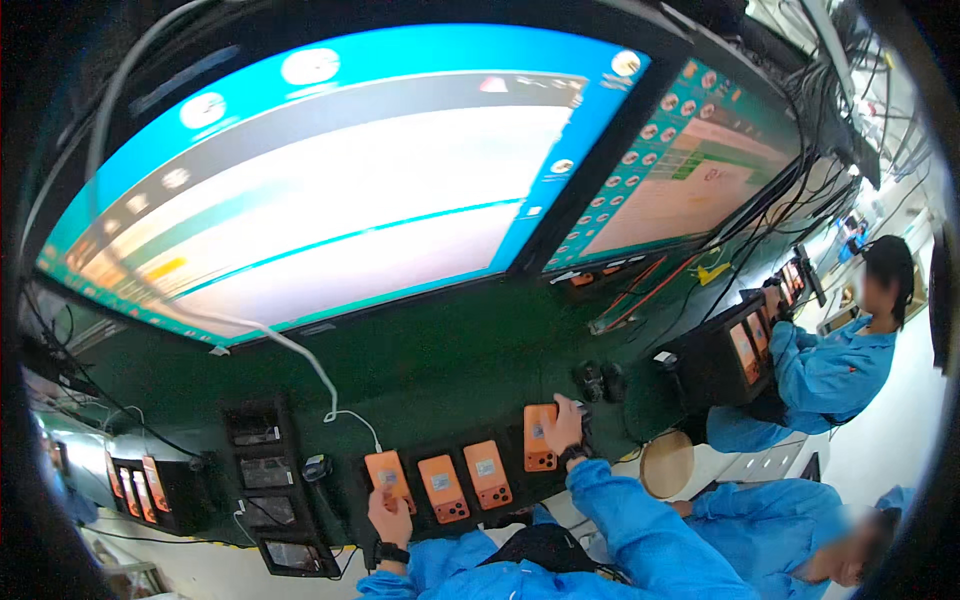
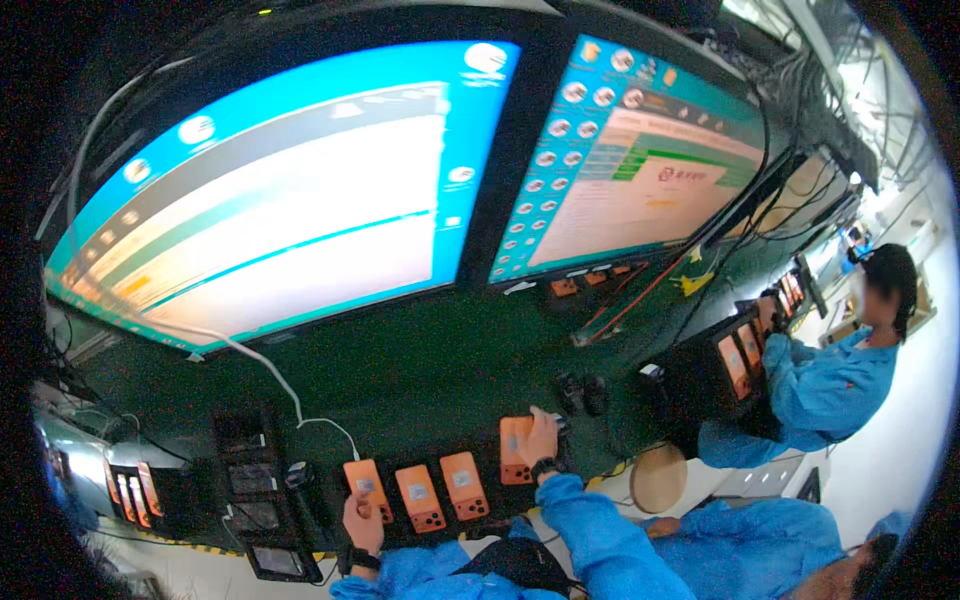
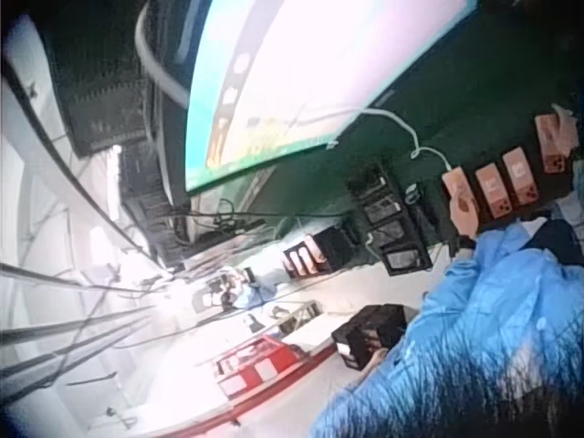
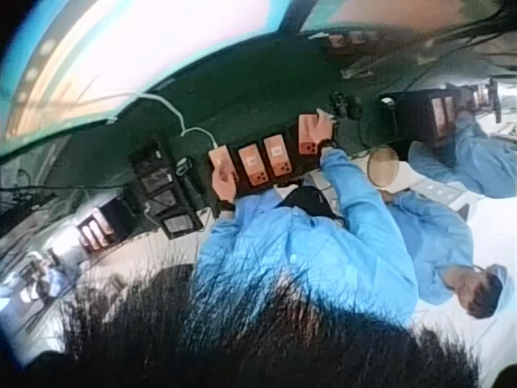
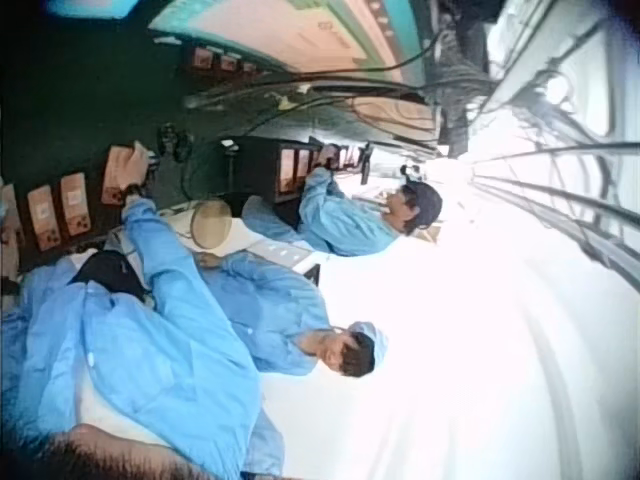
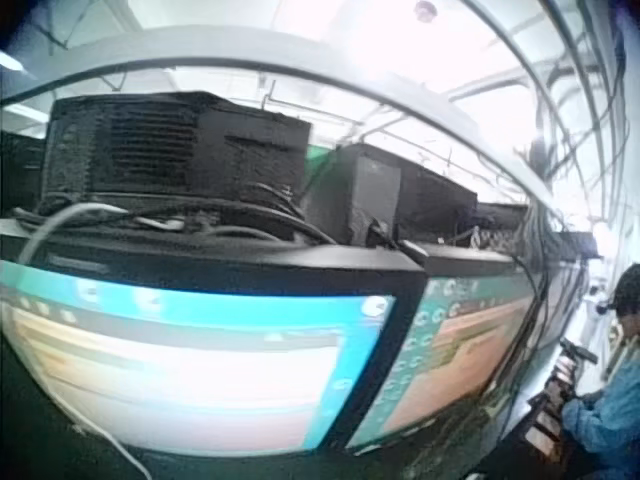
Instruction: Scanning and testing handheld electronic devices on an assembly line.
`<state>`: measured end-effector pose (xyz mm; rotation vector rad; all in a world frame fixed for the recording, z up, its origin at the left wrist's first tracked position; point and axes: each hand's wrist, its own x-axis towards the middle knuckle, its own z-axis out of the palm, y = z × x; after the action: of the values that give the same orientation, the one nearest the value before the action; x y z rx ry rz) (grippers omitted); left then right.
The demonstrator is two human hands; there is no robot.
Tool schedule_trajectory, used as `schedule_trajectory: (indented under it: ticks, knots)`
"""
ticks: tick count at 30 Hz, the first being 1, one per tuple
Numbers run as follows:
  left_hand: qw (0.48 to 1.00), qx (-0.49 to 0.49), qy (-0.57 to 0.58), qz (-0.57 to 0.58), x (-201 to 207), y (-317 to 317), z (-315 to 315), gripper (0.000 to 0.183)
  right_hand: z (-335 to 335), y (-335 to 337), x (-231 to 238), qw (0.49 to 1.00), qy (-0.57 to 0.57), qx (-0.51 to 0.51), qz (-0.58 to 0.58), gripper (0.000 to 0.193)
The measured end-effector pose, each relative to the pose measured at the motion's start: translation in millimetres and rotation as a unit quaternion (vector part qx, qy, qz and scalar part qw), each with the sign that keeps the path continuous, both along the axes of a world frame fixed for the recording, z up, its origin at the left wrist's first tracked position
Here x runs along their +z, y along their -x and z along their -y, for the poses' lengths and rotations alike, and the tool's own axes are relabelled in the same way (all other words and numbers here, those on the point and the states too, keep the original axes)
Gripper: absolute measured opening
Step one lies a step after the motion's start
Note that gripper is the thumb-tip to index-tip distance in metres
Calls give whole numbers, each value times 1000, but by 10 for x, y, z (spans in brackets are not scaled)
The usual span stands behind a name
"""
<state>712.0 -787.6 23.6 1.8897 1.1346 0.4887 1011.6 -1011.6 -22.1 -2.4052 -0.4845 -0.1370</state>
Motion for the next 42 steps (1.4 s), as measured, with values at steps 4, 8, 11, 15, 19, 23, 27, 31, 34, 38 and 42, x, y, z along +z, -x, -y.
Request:
schedule_trajectory:
  ticks: [4, 8, 11, 15, 19, 23, 27, 31, 34, 38, 42]
  knots:
    - [994, 41, 99, 30, 69, -54, 308, 18, -291, -328, 72, 985, 163, 12, -55, 34]
    - [997, -6, 73, 9, 113, -98, 442, 15, -339, -296, 75, 978, 203, 54, -6, 25]
    - [996, -6, 91, 4, 172, -138, 467, 14, -309, -139, 154, 989, 108, 98, 26, 22]
    - [995, -24, 97, 20, 172, -199, 484, 12, -211, 27, 42, 989, 99, 110, 22, 20]
    - [991, -26, 132, 11, 41, -255, 535, 12, -190, 56, -3, 984, 124, 127, 12, 17]
    - [989, -30, 144, 26, 78, -406, 609, 11, -111, -26, 95, 980, 144, 135, -40, 13]
    - [988, -54, 143, 23, -96, -388, 660, 11, 102, -38, 509, 997, 30, 30, 69, 20]
    - [986, -70, 148, -17, -264, -465, 788, 16, 569, 53, 222, 996, 0, -83, 16, 36]
    - [974, -69, 206, -59, -126, -587, 905, 26, 759, 72, -94, 987, -106, -74, -98, 53]
    - [962, -152, 227, -8, -663, -576, 982, 28, 1137, -104, -985, 978, -88, -99, -160, 51]
    - [961, -187, 205, 4, -602, -533, 881, 27, 745, -44, 83, 930, -201, -66, -300, 46]
